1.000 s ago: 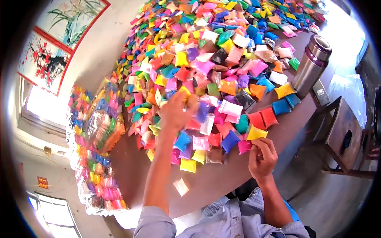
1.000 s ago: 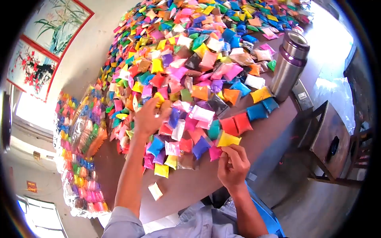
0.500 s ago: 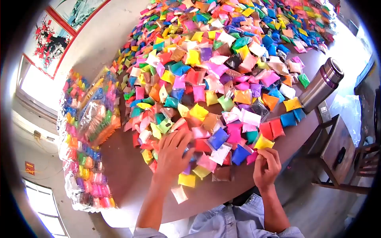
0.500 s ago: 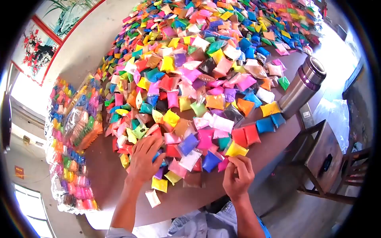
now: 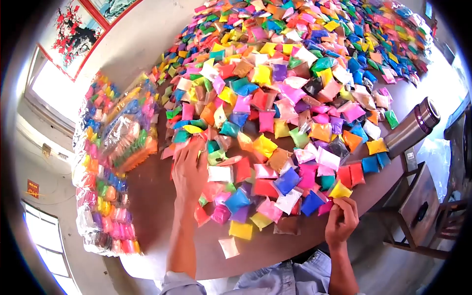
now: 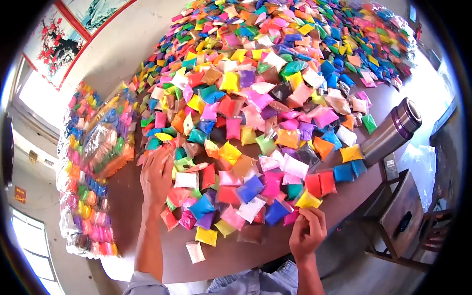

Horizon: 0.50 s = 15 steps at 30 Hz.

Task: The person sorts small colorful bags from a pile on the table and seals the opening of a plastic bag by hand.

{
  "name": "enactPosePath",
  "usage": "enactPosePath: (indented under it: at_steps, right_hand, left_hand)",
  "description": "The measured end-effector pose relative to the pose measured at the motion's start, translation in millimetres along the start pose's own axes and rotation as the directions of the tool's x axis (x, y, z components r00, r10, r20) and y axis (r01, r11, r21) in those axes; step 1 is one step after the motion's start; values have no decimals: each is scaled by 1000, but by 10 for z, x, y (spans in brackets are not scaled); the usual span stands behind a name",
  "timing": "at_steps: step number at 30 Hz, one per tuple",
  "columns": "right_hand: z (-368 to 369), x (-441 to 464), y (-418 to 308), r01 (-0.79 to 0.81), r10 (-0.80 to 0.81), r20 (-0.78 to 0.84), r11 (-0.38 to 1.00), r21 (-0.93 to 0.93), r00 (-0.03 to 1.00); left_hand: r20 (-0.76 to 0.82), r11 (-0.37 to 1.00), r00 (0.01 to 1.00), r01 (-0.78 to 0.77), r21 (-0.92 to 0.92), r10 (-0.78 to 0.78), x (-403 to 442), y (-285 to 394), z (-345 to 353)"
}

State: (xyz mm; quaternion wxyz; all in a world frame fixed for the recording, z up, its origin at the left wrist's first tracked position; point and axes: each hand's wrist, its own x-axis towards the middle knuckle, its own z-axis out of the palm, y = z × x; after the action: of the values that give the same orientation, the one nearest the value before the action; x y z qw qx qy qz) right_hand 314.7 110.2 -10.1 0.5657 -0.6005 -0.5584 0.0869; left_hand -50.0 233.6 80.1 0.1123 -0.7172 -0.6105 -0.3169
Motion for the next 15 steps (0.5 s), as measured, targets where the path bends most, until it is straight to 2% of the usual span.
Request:
enactPosePath:
  at_steps: [1,6,8,9,10,12,14,15]
  right_hand:
    - [-5,21,-35,5,-5,3,1000,-16,1000]
    - [-1,-20,3,-13,13,3,998,-58,1000]
    - [-1,-35,-11,-41,43,21,996,-80,999]
    - [2,-32,-25,-57,58,17,996,-70,998]
    - [5,-26,-39,-70,71,12,996,-60,997]
    - [-14,-36,-29,-73,74,19,995,-71,997]
    - [6,-33,-19,-62,65,42,996,-67,997]
    - [13,-27,-13,-38,41,33,996,-79,999]
  left_hand:
    - [40,1000,999,-10,16,10,81,-8,-28]
    - [-31,983,995,100,155,-96,266,-487,330]
    - [15,977,989,145,156,-149,332,-621,443]
    - [89,965,976,177,196,-197,355,-642,520]
    - [83,964,976,182,194,-201,363,-653,594]
    - [203,981,963,161,104,-179,464,-465,684]
    - [301,991,944,127,40,-133,582,12,697]
    - [273,996,958,92,-12,-85,594,220,709]
